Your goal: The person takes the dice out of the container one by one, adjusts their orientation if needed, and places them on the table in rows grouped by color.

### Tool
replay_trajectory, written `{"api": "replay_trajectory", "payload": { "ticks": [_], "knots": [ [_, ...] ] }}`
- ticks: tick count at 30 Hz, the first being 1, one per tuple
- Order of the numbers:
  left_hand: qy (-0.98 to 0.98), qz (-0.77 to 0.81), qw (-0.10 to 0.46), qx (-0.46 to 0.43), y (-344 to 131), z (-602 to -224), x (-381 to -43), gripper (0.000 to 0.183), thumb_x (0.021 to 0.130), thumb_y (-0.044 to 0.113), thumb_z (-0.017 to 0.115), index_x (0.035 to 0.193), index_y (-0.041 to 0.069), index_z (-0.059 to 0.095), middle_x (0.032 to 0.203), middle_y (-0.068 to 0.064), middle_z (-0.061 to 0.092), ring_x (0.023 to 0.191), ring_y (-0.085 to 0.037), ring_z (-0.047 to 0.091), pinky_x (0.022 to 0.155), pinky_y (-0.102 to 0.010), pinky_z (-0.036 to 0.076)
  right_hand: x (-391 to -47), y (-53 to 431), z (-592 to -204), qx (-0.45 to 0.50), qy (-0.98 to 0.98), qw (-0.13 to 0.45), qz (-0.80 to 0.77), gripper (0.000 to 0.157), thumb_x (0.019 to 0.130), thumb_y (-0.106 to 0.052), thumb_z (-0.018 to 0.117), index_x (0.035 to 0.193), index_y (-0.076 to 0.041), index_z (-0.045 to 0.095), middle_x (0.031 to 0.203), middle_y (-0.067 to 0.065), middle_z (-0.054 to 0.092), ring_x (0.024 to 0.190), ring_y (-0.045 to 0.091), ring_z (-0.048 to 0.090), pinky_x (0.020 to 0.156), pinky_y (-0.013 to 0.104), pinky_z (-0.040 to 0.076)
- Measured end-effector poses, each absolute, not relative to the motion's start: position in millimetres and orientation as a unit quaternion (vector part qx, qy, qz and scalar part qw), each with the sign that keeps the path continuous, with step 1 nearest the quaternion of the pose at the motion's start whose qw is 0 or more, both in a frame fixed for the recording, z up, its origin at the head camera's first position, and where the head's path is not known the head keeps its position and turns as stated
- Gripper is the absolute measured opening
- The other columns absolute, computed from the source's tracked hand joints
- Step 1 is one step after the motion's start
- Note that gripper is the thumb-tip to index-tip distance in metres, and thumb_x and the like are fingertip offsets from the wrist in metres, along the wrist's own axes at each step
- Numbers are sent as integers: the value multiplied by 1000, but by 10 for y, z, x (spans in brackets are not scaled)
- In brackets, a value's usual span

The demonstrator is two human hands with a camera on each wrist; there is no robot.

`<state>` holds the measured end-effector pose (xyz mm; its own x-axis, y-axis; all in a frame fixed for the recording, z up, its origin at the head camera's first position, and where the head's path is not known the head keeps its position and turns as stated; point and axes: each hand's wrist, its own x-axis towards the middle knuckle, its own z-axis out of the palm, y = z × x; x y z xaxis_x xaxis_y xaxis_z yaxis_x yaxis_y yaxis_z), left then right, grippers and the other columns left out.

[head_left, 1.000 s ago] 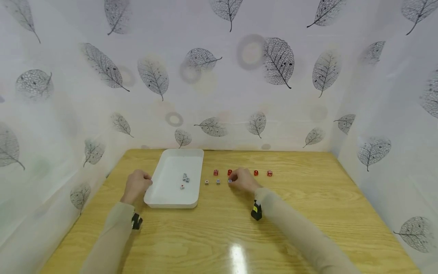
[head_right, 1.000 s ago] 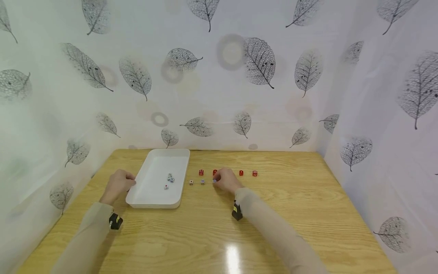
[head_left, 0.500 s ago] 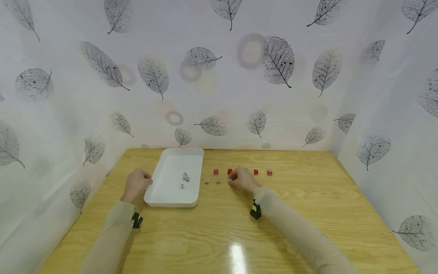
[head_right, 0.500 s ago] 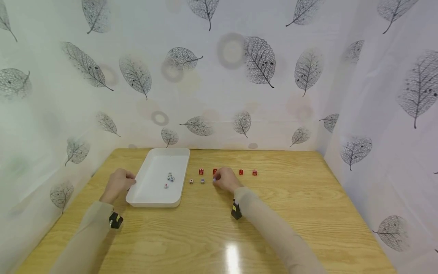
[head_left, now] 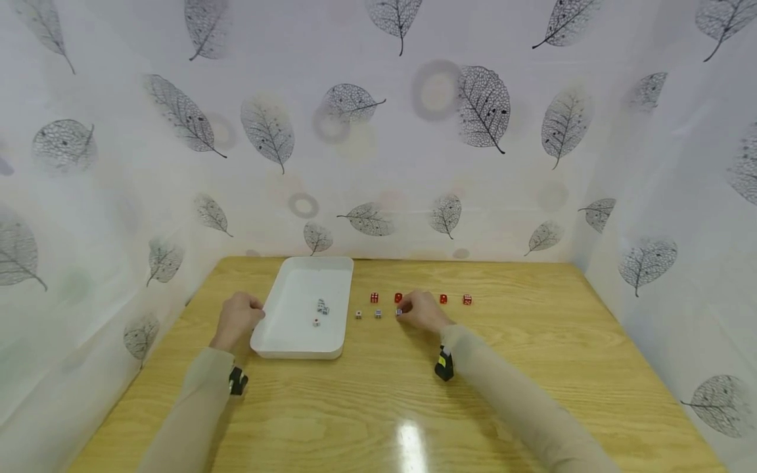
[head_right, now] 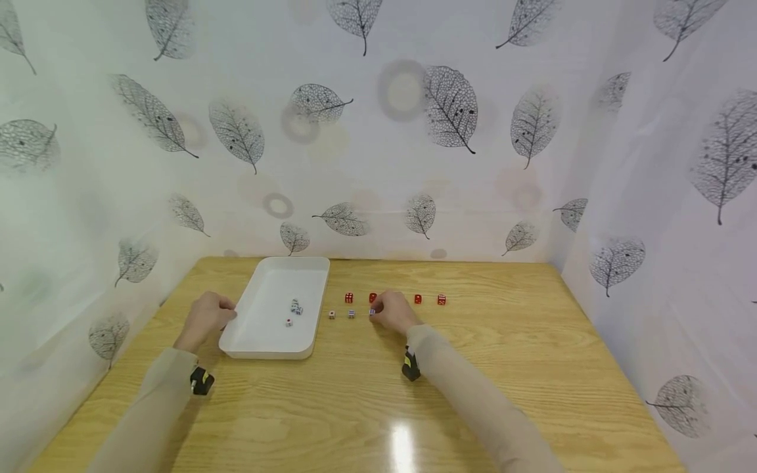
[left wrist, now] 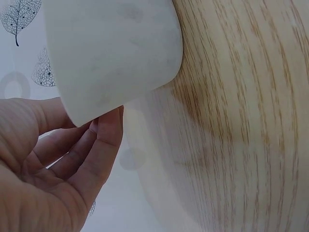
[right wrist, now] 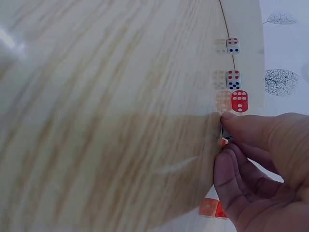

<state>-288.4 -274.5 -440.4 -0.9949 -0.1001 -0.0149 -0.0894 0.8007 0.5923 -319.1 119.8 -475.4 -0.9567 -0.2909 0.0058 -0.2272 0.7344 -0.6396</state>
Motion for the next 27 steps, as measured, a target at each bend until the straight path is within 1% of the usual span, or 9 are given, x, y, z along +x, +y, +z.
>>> {"api": "replay_trajectory", "payload": {
  "ticks": [6, 11, 14, 17, 19, 24, 27],
  "knots": [
    [-949, -312, 9, 47, -2748, -4402, -2889, 19, 86, 4, 58, 94, -9, 68, 91, -23, 69, 74, -27, 62, 59, -33, 49, -3172, 1247, -4739, -144, 925, 53, -349, 13, 83, -10, 76, 96, -7, 75, 94, 3, 71, 87, 15, 64, 81, 33, 54],
    [-949, -310, 12, 46, -2750, -4415, -2889, 19, 85, 4, 57, 95, -9, 69, 93, -24, 69, 74, -27, 63, 59, -33, 49, -3150, 1290, -4719, -146, 921, 59, -358, 17, 84, -9, 74, 101, -5, 74, 98, 5, 72, 91, 16, 65, 83, 34, 54],
    [-950, -308, 12, 46, -2747, -4406, -2883, 20, 85, 4, 57, 96, -9, 69, 94, -24, 69, 74, -27, 63, 59, -33, 50, -3144, 1315, -4701, -143, 919, 55, -362, 21, 85, -8, 74, 105, -3, 73, 101, 7, 71, 92, 17, 65, 83, 33, 55],
    [-950, -309, 7, 49, -2744, -4394, -2877, 20, 86, 4, 57, 97, -10, 68, 94, -25, 69, 75, -28, 63, 60, -33, 50, -3136, 1341, -4681, -145, 918, 49, -367, 21, 86, -10, 73, 106, -3, 73, 101, 7, 72, 92, 17, 65, 82, 33, 55],
    [-949, -312, 2, 52, -2741, -4386, -2873, 20, 87, 4, 57, 97, -10, 68, 95, -25, 68, 76, -28, 62, 60, -34, 50, -3127, 1352, -4660, -143, 916, 49, -371, 19, 87, -12, 73, 104, -5, 74, 100, 6, 72, 90, 16, 65, 80, 32, 55],
    [-949, -312, 0, 54, -2732, -4379, -2868, 21, 87, 4, 57, 98, -10, 68, 96, -25, 68, 77, -28, 62, 60, -34, 50, -3099, 1362, -4621, -141, 913, 51, -380, 11, 87, -22, 74, 91, -12, 75, 90, -1, 72, 81, 11, 63, 74, 28, 53],
    [-949, -311, 0, 51, -2733, -4379, -2870, 21, 87, 4, 57, 99, -10, 68, 97, -26, 68, 77, -29, 63, 60, -34, 50, -3081, 1334, -4618, -147, 910, 57, -382, 13, 87, -26, 74, 85, -13, 75, 85, -3, 71, 76, 11, 61, 68, 27, 50]
  ]
}}
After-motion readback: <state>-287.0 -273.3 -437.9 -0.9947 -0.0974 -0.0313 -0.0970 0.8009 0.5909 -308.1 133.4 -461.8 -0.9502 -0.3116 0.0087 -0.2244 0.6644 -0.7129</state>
